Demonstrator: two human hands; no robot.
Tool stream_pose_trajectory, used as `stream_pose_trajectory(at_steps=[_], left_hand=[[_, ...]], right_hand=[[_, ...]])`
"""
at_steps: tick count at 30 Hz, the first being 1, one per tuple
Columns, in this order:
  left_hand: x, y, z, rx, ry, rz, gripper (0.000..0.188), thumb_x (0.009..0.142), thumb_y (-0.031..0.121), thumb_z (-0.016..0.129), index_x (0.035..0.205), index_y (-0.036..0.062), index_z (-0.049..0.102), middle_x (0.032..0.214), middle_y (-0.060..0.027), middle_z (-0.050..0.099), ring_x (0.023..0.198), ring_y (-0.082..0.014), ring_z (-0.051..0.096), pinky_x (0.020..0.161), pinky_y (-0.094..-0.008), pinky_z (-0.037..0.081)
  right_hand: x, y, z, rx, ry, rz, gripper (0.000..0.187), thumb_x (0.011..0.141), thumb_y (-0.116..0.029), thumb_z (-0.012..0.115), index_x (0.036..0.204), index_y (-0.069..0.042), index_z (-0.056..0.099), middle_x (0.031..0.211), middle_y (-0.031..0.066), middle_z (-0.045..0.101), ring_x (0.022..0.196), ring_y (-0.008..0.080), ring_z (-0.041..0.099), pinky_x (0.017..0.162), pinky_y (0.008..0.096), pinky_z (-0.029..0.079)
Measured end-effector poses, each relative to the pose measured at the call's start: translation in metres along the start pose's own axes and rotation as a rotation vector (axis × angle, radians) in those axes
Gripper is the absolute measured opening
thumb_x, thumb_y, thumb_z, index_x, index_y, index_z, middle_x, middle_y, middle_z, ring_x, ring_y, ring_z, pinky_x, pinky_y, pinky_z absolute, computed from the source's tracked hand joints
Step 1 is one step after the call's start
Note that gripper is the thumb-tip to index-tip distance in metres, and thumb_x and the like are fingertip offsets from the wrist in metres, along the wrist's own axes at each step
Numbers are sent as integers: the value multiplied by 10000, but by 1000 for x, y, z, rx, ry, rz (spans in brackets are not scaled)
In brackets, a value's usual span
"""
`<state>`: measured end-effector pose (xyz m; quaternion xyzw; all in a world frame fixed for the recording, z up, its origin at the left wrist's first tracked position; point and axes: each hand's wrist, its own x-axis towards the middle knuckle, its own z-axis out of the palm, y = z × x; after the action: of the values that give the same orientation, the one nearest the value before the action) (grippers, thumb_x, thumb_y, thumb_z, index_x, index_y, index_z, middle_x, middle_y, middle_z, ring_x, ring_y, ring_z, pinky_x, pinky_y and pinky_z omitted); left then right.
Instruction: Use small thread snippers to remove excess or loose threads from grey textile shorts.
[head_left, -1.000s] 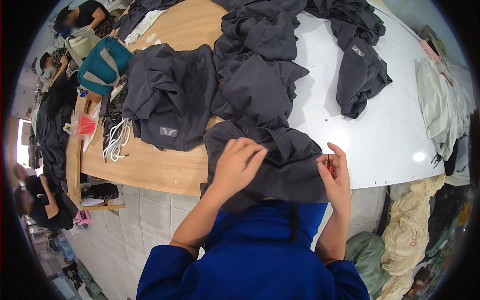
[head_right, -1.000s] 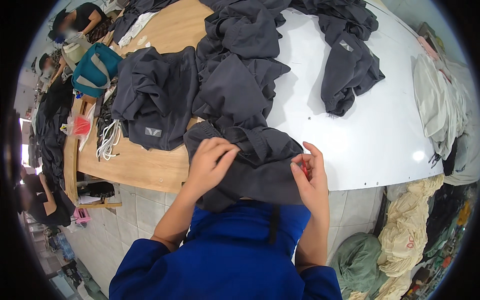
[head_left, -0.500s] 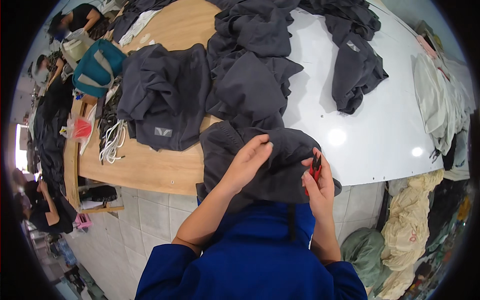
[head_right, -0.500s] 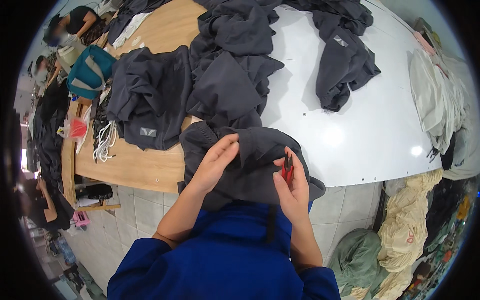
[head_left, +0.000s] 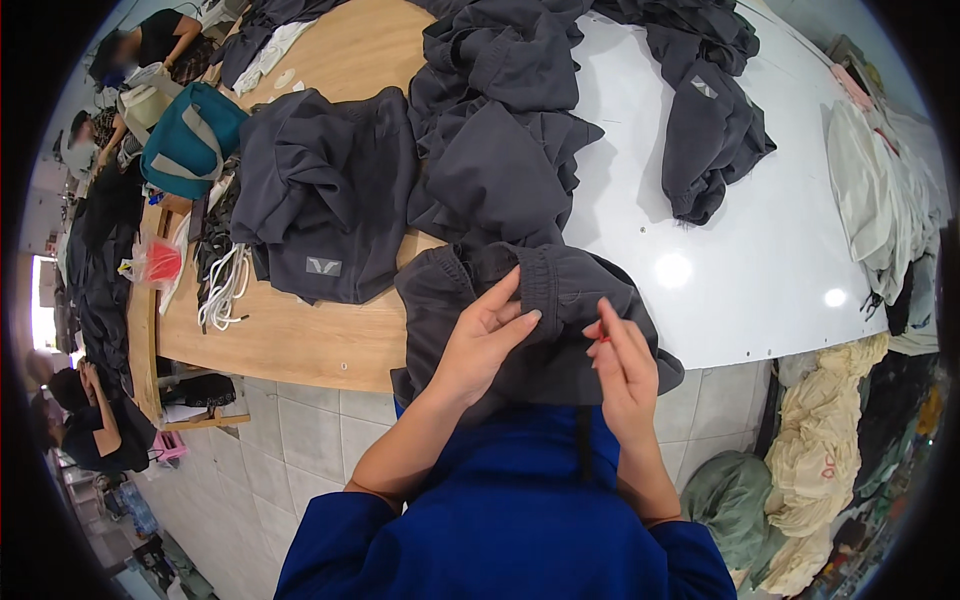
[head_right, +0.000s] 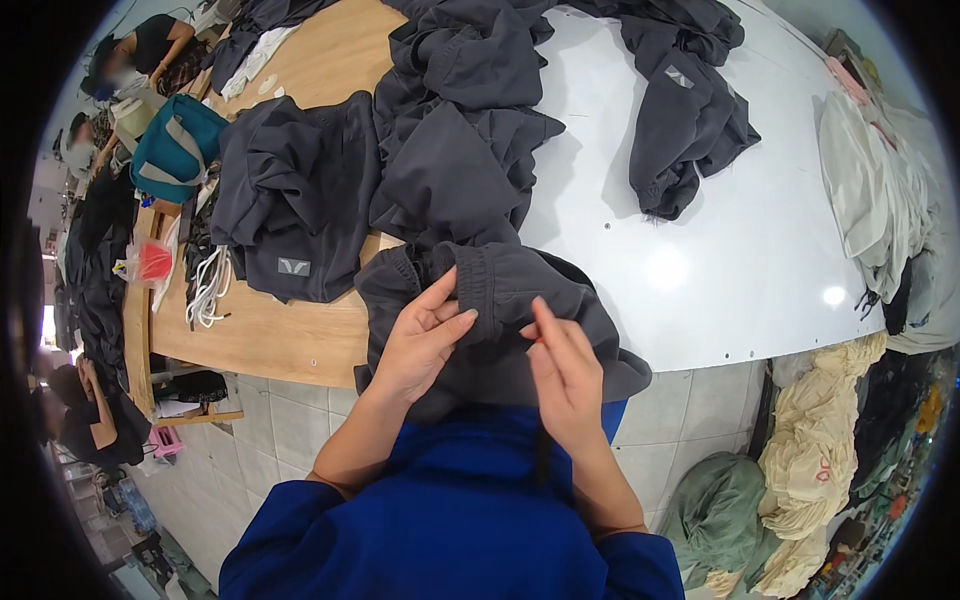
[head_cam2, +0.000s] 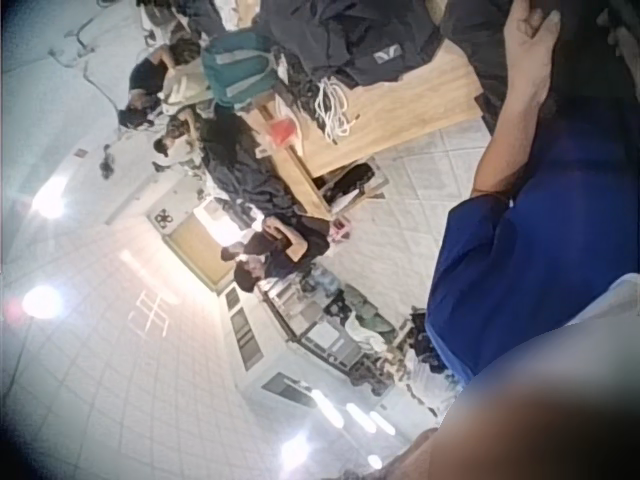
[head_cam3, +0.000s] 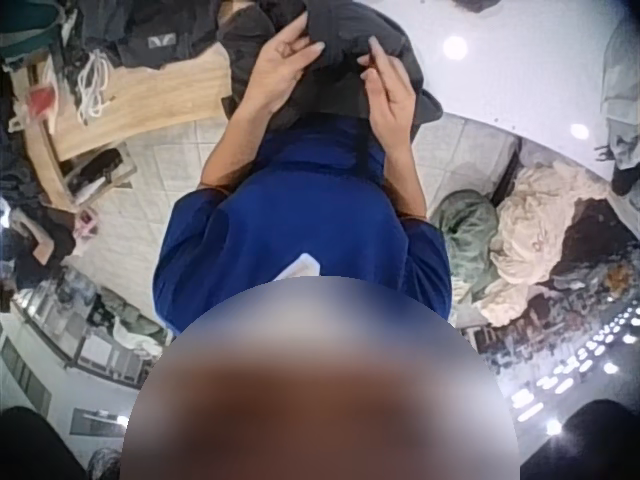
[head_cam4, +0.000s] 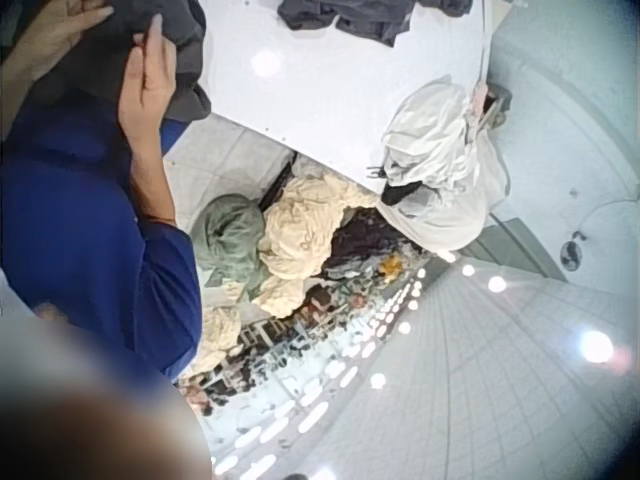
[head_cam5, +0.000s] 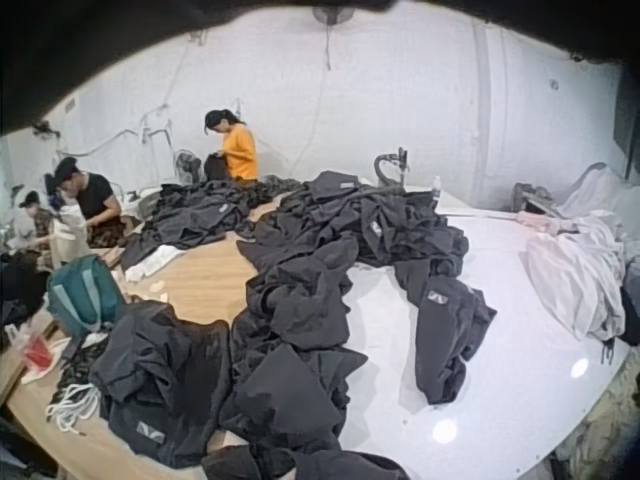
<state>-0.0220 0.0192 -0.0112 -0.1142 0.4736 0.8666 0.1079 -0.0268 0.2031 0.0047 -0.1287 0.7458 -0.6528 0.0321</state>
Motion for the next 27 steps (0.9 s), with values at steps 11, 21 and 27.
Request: stream_pose_trajectory(at_steps=[11, 21, 27], left_hand=[[-13, 16, 18, 60, 14, 118, 750, 878, -77, 521, 1460, 70, 72, 1096, -199, 617, 1017, -154, 592, 914, -273, 440], [-15, 14, 28, 100, -6, 270, 832, 882, -91, 498, 1472, 119, -50, 1098, -208, 618, 1026, -163, 591, 925, -284, 429], [-17, 11, 32, 129, -3, 317, 846, 887, -89, 488, 1466, 108, -96, 1099, -207, 619, 1032, -164, 590, 934, -287, 421]], right_hand=[[7, -14, 10, -263, 103, -194, 352, 688, 54, 716, 1034, 32, 654, 878, 143, 645, 740, 191, 633, 659, 247, 508], [10, -15, 10, -296, 128, -247, 315, 694, 45, 715, 1005, 35, 664, 850, 138, 644, 727, 218, 631, 668, 263, 506], [9, -17, 10, -302, 145, -247, 297, 704, 47, 704, 997, 38, 665, 850, 138, 645, 731, 221, 631, 671, 265, 507]])
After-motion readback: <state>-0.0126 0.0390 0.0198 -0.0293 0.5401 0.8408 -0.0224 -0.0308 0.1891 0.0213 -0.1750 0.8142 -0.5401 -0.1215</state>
